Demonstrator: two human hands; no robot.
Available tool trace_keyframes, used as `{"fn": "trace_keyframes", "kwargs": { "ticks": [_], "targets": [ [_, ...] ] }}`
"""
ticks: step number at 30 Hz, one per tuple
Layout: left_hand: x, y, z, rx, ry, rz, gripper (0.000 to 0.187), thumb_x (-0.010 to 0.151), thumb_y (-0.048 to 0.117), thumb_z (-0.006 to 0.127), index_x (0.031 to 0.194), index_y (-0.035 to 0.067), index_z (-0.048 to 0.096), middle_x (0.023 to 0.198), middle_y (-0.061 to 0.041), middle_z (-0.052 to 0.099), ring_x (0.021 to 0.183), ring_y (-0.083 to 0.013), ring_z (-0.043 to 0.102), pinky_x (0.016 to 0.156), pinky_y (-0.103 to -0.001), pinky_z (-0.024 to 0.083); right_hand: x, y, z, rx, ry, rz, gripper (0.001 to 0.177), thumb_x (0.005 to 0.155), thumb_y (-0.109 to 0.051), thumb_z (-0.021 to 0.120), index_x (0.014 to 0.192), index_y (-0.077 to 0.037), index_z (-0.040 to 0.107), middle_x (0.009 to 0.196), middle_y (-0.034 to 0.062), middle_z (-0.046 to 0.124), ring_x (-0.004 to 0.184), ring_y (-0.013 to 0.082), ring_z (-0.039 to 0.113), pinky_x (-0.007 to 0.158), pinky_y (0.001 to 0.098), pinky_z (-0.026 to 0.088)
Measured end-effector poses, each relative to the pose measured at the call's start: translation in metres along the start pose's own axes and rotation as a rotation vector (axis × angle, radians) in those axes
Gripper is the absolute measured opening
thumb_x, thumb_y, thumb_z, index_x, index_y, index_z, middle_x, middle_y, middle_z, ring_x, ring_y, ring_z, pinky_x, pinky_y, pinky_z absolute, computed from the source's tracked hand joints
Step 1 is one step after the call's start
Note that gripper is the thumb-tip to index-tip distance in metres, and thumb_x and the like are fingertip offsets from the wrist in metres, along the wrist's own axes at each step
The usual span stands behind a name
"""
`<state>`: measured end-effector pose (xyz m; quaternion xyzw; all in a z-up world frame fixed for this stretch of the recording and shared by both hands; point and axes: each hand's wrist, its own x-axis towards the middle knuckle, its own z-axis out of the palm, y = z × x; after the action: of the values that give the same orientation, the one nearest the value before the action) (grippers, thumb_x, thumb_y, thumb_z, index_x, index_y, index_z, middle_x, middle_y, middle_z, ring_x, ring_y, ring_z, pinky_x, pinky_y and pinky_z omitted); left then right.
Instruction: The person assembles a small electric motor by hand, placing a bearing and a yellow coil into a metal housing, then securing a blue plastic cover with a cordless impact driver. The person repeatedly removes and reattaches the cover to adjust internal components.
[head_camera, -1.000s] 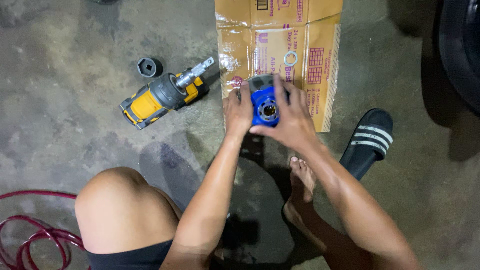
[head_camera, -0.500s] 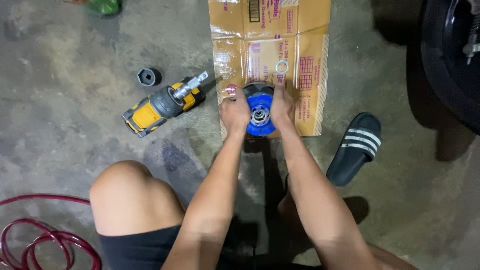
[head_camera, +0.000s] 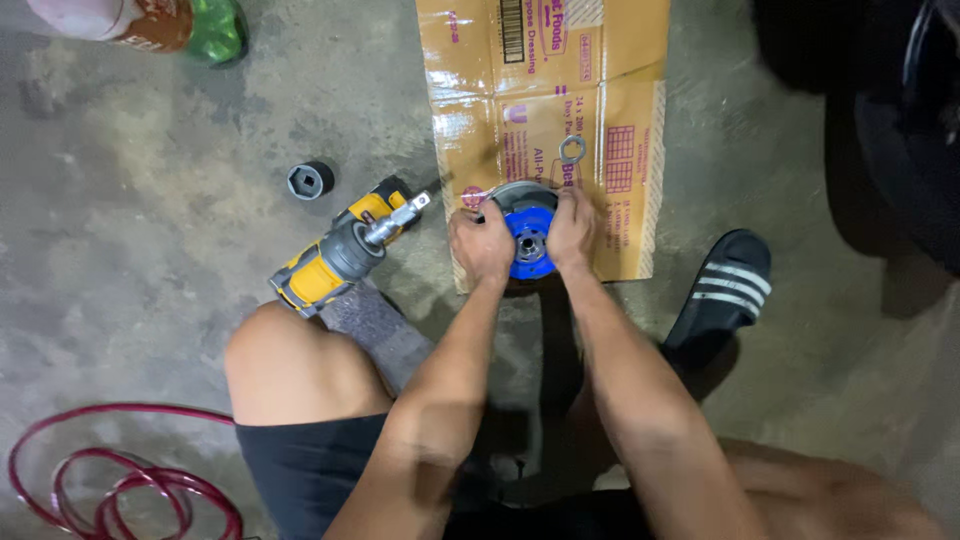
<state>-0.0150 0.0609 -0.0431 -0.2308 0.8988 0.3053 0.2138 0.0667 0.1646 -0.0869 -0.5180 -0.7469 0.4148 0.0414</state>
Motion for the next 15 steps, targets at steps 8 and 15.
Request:
{"fn": "trace_keyframes", "kwargs": {
  "ticks": [8, 15],
  "targets": [
    [0.006, -0.010, 0.015, -0.075, 0.005, -0.035, 0.042, 0.088, 0.038, 0.057, 0.097, -0.001, 0.067, 0.103, -0.025, 0.068, 0.101, -0.0432, 0.065, 0.093, -0.050, 0.049, 0.012, -0.020, -0.001, -0.046, -0.081, -0.021, 0.041, 0.099, -0.030, 0.042, 0.107, -0.001, 0.070, 0.106, 0.0259, 0.070, 0.104, 0.0441, 0.066, 0.093, 0.0490, 0.049],
    [0.007, -0.011, 0.013, -0.013, 0.026, 0.087, 0.042, 0.091, 0.036, 0.055, 0.105, -0.002, 0.069, 0.110, -0.027, 0.069, 0.107, -0.0450, 0.064, 0.097, -0.053, 0.048, 0.009, -0.037, -0.008, -0.082, -0.114, -0.050, 0.040, 0.100, -0.029, 0.042, 0.107, -0.001, 0.069, 0.107, 0.0272, 0.069, 0.105, 0.0466, 0.064, 0.092, 0.0499, 0.049]
  ]
}}
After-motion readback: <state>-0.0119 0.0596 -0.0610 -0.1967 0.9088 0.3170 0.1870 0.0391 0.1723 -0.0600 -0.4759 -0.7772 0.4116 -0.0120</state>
